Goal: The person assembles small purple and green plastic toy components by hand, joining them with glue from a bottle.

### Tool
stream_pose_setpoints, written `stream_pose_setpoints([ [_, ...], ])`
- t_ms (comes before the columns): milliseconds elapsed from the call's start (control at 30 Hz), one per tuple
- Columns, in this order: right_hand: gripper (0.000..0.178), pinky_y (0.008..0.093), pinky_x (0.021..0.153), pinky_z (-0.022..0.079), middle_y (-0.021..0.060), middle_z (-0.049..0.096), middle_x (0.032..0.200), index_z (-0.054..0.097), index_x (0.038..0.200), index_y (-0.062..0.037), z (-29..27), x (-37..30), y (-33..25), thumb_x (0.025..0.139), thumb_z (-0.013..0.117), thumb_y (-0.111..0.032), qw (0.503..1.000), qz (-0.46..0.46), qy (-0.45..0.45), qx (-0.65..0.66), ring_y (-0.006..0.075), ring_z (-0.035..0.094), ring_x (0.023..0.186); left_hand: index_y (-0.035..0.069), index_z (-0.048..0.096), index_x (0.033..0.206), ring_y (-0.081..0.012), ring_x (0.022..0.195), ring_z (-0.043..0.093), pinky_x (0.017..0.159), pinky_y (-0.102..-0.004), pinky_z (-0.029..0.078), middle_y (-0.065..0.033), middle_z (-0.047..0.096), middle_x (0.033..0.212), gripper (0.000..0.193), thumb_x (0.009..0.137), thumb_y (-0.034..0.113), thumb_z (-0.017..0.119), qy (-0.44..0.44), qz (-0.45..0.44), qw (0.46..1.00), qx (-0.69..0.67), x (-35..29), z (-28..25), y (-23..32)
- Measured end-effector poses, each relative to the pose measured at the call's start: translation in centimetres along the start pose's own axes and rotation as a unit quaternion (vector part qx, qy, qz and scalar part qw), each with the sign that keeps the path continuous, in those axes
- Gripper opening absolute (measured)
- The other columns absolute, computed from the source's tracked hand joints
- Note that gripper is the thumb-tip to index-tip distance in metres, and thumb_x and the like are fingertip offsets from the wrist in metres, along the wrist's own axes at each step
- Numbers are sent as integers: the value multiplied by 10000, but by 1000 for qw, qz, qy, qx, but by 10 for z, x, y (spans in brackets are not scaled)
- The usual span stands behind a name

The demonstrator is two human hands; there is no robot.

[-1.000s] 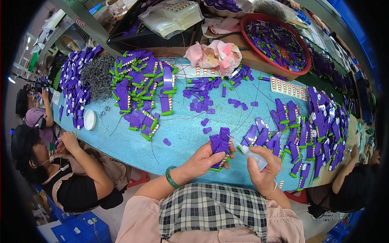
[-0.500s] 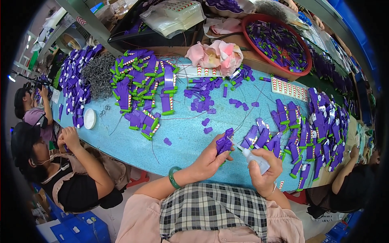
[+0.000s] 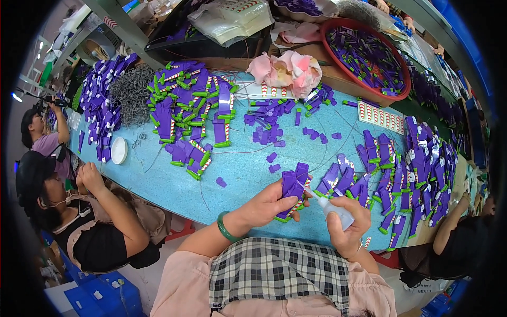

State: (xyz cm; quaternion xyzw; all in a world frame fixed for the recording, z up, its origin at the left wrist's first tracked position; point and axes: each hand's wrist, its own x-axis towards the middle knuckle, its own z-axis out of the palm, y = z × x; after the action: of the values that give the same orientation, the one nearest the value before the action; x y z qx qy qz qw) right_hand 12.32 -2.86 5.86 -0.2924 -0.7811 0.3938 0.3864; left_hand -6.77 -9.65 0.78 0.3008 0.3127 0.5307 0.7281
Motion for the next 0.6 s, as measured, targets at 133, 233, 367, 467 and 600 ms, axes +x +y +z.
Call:
stream_pose_setpoints([
  [133,189,234,469,403,91,609,677,595,892,22,3,6,-4,733,600,-80,1000,-11,3,2,120,557,522,36,297,1333,-159,983,525,698,-304,507,-74,497,1143,476,917,185,475,-7,-10,1000,0,-1,-1,0],
  [233,196,266,477,443,113,633,687,610,884,-2,3,9,-6,699,638,-61,1000,6,-5,-3,179,599,518,36,293,1339,-153,991,515,700,-300,504,-66,493,1142,480,919,181,473,-6,-2,999,36,-1,0,1],
  [367,202,265,463,434,103,629,671,610,891,-6,3,10,-6,699,643,-61,999,-24,-15,-22,176,589,498,30,290,1338,-145,993,503,710,-294,501,-62,483,1142,466,924,164,457,-22,-9,997,74,-4,-5,2],
  [467,206,265,455,431,98,627,658,609,889,-6,4,11,-7,695,645,-65,998,-46,-18,-36,179,586,486,20,311,1301,-147,967,505,698,-289,503,-76,481,1122,420,929,161,444,-7,12,996,87,-4,1,1],
  [600,210,269,448,431,106,625,647,608,876,-3,2,8,-6,683,646,-76,997,-68,9,-35,185,589,481,18,320,1274,-143,943,508,690,-286,512,-87,468,1092,380,928,132,430,57,37,989,131,-2,11,0],
])
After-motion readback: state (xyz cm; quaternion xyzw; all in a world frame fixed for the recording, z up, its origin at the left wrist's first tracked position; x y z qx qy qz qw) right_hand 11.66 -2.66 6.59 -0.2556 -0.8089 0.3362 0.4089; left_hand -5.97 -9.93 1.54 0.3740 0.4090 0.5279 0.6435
